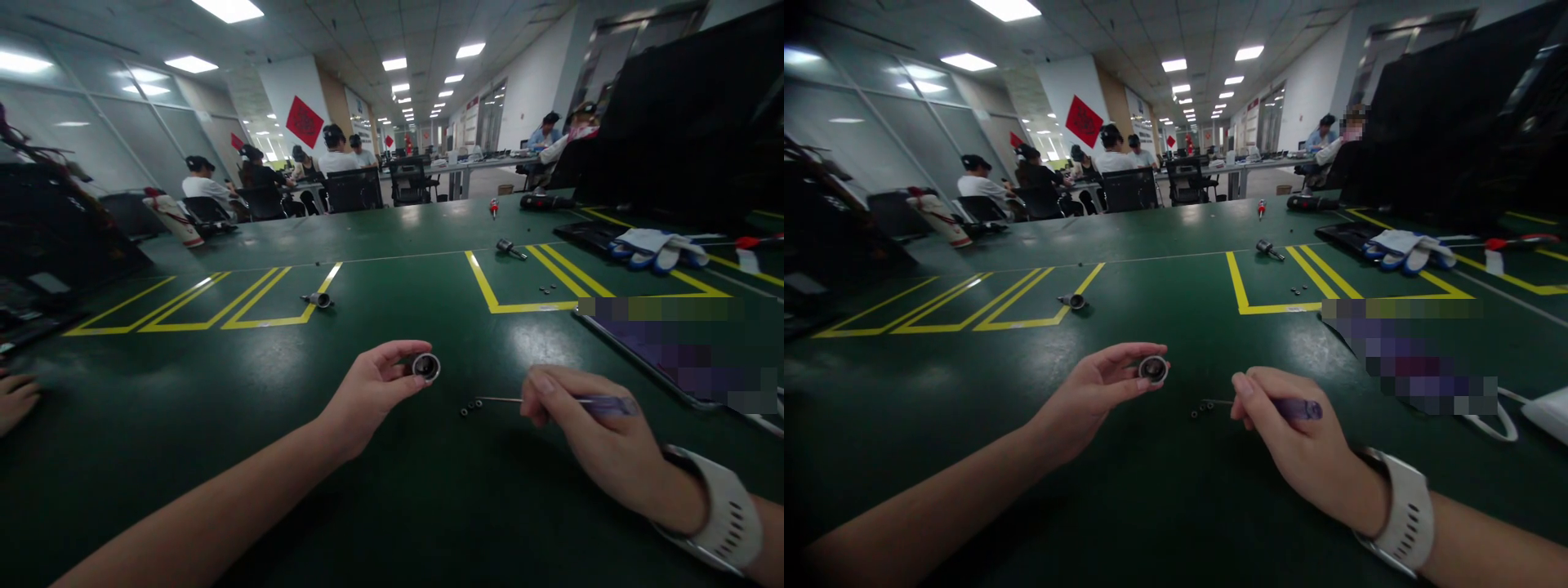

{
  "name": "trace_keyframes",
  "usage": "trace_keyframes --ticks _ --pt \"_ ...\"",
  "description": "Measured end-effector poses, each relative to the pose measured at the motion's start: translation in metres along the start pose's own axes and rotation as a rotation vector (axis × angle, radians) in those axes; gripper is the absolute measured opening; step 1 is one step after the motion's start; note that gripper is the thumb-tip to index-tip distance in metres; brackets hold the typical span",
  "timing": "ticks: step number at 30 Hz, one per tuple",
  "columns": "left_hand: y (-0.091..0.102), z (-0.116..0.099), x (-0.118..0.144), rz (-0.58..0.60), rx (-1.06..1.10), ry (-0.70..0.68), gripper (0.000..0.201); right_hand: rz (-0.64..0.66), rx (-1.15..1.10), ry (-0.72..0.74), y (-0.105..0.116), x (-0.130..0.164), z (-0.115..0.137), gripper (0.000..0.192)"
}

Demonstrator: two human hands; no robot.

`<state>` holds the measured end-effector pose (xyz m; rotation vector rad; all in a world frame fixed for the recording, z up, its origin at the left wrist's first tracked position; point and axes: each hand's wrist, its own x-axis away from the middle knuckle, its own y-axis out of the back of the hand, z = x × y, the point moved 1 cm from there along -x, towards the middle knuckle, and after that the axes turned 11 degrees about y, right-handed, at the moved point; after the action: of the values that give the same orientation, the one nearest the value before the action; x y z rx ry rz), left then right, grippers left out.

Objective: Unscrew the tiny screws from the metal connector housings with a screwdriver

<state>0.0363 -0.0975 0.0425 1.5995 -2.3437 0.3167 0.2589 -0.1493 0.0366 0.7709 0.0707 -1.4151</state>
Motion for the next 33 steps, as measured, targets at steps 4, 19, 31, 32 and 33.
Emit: trace_keyframes --ticks 4,19,31,32,33 --pt "-0.001 0.002 -0.001 0.007 0.005 -0.005 0.039 0.042 0.031 0.031 -0.002 0.000 0.001 0.043" --pt "-0.002 0.004 -0.002 0.018 -0.023 0.020 0.039 0.147 0.041 -0.134 -0.006 -0.007 -0.007 0.043" --pt "-0.003 0.004 -0.001 0.019 -0.010 0.029 0.039 0.107 0.141 -0.044 -0.009 -0.004 -0.001 0.041" --pt "-0.003 0.004 -0.001 0.014 -0.004 0.028 0.039 0.107 0.141 0.022 -0.011 -0.002 0.000 0.039" --pt "-0.004 0.004 -0.001 0.008 0.004 0.028 0.039 0.116 0.136 0.081 -0.013 -0.001 0.001 0.037"
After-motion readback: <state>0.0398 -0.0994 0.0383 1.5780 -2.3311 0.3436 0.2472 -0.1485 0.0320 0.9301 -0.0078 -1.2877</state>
